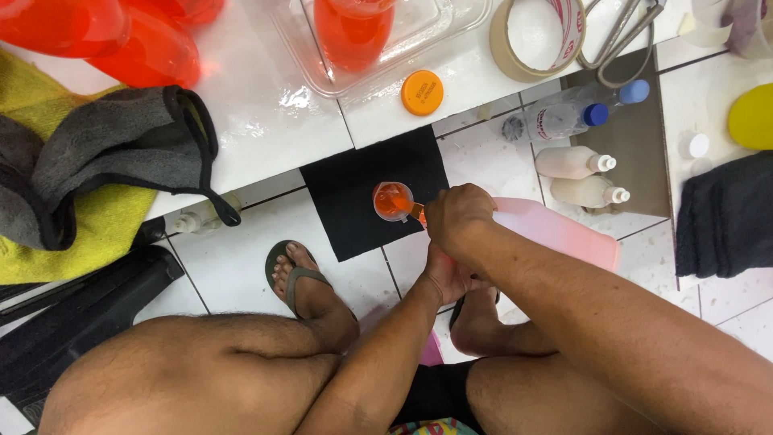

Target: The person pours an orange liquid from a large pink jug into a measuring cup, then transfers it into small clear bottles. They cap the bottles and wipe them with a cloth. The process is repeated for multiple bottles.

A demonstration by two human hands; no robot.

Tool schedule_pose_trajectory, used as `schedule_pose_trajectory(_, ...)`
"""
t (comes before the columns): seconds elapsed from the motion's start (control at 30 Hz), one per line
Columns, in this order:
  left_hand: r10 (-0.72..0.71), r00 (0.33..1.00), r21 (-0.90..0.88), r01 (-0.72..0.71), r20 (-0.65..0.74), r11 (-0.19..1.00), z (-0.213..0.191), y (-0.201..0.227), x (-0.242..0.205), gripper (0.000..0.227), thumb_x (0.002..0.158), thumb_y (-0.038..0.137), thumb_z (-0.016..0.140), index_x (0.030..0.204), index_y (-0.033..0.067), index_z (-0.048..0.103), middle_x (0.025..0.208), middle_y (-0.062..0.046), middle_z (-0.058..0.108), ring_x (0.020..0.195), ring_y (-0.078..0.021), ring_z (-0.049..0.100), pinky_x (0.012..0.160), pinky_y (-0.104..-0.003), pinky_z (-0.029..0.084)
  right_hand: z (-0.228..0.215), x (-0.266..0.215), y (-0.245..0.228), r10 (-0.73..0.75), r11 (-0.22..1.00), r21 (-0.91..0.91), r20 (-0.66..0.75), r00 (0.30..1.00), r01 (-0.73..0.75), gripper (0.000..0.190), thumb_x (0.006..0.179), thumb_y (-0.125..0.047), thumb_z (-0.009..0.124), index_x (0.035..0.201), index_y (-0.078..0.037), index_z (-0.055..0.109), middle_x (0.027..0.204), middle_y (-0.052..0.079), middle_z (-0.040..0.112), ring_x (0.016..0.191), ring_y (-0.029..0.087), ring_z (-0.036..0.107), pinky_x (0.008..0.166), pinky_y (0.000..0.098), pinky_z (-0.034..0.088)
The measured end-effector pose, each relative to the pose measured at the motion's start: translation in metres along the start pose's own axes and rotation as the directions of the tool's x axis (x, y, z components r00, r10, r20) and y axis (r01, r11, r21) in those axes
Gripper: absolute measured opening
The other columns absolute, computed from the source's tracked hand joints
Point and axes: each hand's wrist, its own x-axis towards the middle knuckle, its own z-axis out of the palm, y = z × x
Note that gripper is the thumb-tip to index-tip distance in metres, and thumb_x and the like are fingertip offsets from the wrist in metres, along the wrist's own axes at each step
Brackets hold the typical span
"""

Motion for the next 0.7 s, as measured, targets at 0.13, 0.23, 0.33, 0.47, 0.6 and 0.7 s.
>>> schedule_pose_trajectory(0.13, 0.004, 1.000, 0.007, -0.004, 0.003, 1.000, 0.001, 0.000, -0.001, 0.075, 0.086, 0.074, 0.041, 0.135, 0.0184, 0.055, 0.131, -0.006, 0.065, 0.122, -0.0383, 0.060, 0.101, -0.072, 0.035, 0.001, -0.001, 0.000, -0.028, 1.000, 0.005, -0.044, 0.999, 0.028, 0.018, 0.084, -0.011, 0.061, 0.085, 0.000, 0.074, 0.067, 0.015, 0.071, 0.065, 0.028, 0.073, 0.051, 0.0455, 0.060)
schedule_pose_trajectory(0.23, 0.008, 1.000, 0.009, -0.008, 0.004, 1.000, 0.000, 0.002, -0.003, 0.075, 0.086, 0.074, 0.041, 0.135, 0.0181, 0.055, 0.131, -0.007, 0.065, 0.121, -0.0386, 0.060, 0.101, -0.072, 0.035, 0.001, -0.003, 0.000, -0.002, 0.998, 0.061, -0.038, 0.999, 0.004, 0.020, 0.086, -0.013, 0.061, 0.088, 0.001, 0.075, 0.068, 0.015, 0.072, 0.066, 0.028, 0.073, 0.052, 0.0456, 0.060)
schedule_pose_trajectory(0.33, 0.013, 1.000, 0.011, -0.013, 0.005, 1.000, -0.002, 0.003, -0.006, 0.075, 0.086, 0.073, 0.042, 0.135, 0.0179, 0.054, 0.131, -0.007, 0.065, 0.121, -0.0388, 0.060, 0.100, -0.072, 0.035, 0.004, 0.001, 0.002, -0.032, 0.997, 0.065, -0.051, 0.998, 0.035, 0.021, 0.084, -0.015, 0.061, 0.088, 0.000, 0.075, 0.067, 0.013, 0.071, 0.066, 0.027, 0.073, 0.053, 0.0465, 0.060)
schedule_pose_trajectory(0.47, 0.028, 1.000, 0.010, -0.028, 0.008, 1.000, -0.004, 0.008, -0.011, 0.075, 0.086, 0.073, 0.042, 0.135, 0.0176, 0.054, 0.131, -0.007, 0.065, 0.121, -0.0390, 0.061, 0.100, -0.072, 0.036, -0.003, -0.011, 0.005, -0.015, 0.980, 0.196, -0.087, 0.996, 0.032, 0.030, 0.090, -0.014, 0.050, 0.086, 0.001, 0.076, 0.068, 0.013, 0.071, 0.072, 0.029, 0.074, 0.056, 0.0468, 0.061)
schedule_pose_trajectory(0.6, 0.041, 0.999, 0.015, -0.041, 0.014, 0.999, -0.006, 0.011, -0.016, 0.075, 0.085, 0.073, 0.042, 0.135, 0.0172, 0.054, 0.131, -0.007, 0.065, 0.120, -0.0394, 0.061, 0.099, -0.072, 0.036, -0.005, -0.017, 0.006, -0.033, 0.988, 0.143, -0.116, 0.993, 0.050, 0.032, 0.092, -0.016, 0.047, 0.088, -0.003, 0.077, 0.071, 0.011, 0.072, 0.075, 0.027, 0.074, 0.060, 0.0445, 0.061)
schedule_pose_trajectory(0.7, 0.051, 0.999, 0.020, -0.052, 0.019, 0.998, -0.007, 0.013, -0.020, 0.075, 0.085, 0.072, 0.042, 0.135, 0.0170, 0.054, 0.131, -0.007, 0.065, 0.120, -0.0396, 0.061, 0.099, -0.072, 0.036, -0.012, -0.026, 0.010, -0.057, 0.993, 0.094, -0.133, 0.989, 0.069, 0.033, 0.092, -0.015, 0.046, 0.087, -0.005, 0.077, 0.072, 0.011, 0.073, 0.076, 0.027, 0.074, 0.062, 0.0440, 0.061)
